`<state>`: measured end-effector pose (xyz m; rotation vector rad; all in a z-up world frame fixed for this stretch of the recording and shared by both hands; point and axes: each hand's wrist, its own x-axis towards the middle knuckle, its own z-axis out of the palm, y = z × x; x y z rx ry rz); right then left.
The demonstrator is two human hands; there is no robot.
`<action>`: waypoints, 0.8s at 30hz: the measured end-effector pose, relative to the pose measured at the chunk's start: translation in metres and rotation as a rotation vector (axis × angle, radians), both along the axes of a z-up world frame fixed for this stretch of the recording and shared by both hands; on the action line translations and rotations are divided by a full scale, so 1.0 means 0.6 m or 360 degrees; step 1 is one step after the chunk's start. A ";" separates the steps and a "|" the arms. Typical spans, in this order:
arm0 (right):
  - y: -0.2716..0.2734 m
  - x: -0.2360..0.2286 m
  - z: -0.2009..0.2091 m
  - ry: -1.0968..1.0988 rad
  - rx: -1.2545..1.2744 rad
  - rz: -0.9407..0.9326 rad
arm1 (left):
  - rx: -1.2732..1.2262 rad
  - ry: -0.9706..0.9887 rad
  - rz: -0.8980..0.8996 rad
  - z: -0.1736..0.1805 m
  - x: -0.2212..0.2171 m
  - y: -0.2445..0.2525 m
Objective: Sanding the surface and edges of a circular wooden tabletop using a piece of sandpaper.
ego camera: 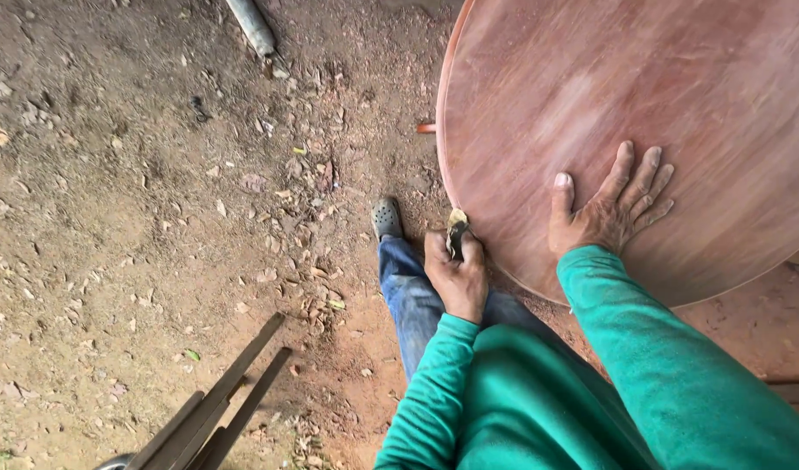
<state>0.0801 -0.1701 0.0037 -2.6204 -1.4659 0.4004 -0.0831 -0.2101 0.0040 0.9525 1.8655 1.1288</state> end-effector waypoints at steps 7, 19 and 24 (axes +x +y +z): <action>0.001 -0.001 -0.006 -0.0018 0.0101 0.0012 | 0.0067 -0.0007 -0.0061 -0.012 0.006 -0.019; 0.001 -0.005 -0.007 0.0011 0.0133 -0.0023 | 0.0105 0.0021 -0.0163 -0.016 -0.012 0.001; -0.007 0.000 -0.014 0.0027 0.0098 -0.0026 | 0.0139 0.0211 -0.0326 -0.045 -0.046 0.123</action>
